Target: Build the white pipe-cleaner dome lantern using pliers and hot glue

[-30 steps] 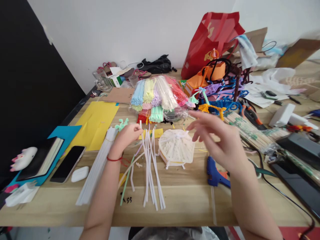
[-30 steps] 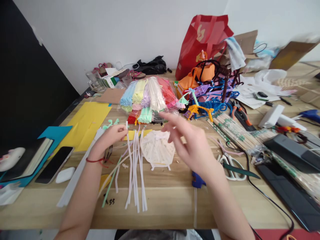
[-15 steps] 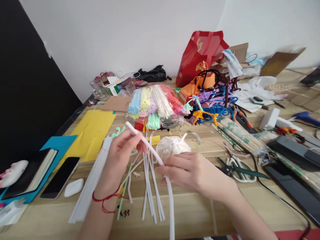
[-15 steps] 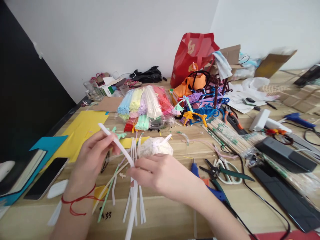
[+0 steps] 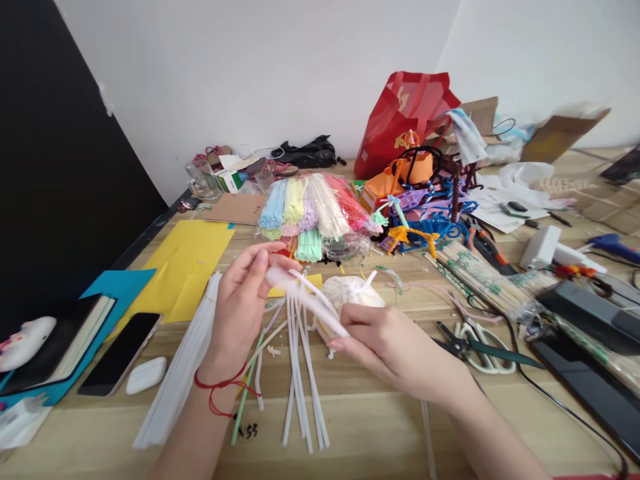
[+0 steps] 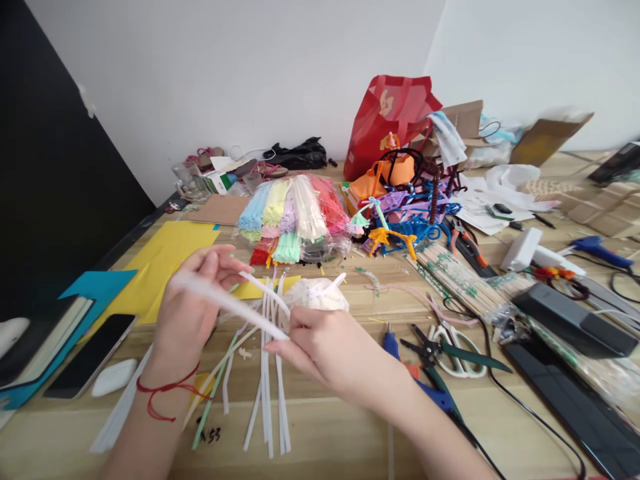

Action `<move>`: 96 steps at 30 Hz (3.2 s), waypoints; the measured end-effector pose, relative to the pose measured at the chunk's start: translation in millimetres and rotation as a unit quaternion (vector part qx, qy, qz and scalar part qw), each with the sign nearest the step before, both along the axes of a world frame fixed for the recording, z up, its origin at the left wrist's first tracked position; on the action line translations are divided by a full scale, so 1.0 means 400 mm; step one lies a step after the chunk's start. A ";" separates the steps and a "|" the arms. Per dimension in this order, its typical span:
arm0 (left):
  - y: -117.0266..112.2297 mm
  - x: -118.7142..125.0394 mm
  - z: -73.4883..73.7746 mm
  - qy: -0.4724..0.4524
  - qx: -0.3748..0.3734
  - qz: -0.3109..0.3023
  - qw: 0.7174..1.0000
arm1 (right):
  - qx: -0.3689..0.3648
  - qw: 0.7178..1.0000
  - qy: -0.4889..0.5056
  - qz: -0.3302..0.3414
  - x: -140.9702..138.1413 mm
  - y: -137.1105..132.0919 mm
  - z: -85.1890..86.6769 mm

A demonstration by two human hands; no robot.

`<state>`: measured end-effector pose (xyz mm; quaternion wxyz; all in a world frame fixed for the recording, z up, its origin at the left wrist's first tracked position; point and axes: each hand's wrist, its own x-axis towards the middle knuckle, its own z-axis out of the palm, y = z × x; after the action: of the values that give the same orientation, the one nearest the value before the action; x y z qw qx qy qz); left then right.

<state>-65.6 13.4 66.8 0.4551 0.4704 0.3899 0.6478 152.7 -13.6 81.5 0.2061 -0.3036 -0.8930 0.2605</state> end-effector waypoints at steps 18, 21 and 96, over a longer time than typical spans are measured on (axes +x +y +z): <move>0.018 -0.051 0.012 -0.020 0.020 0.084 0.996 | -0.317 0.889 0.238 -0.227 0.033 0.006 0.010; 0.006 -0.042 0.017 -0.014 0.037 0.088 0.995 | -0.320 0.924 0.128 -0.166 0.042 0.010 0.003; -0.091 0.085 -0.007 0.307 0.257 0.051 0.915 | -0.241 0.895 0.354 -0.124 -0.042 -0.026 -0.011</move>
<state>-31.7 -23.0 63.8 0.1431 0.7262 0.3542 0.5715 136.1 -23.9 77.2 0.4597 -0.3398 -0.6261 0.5303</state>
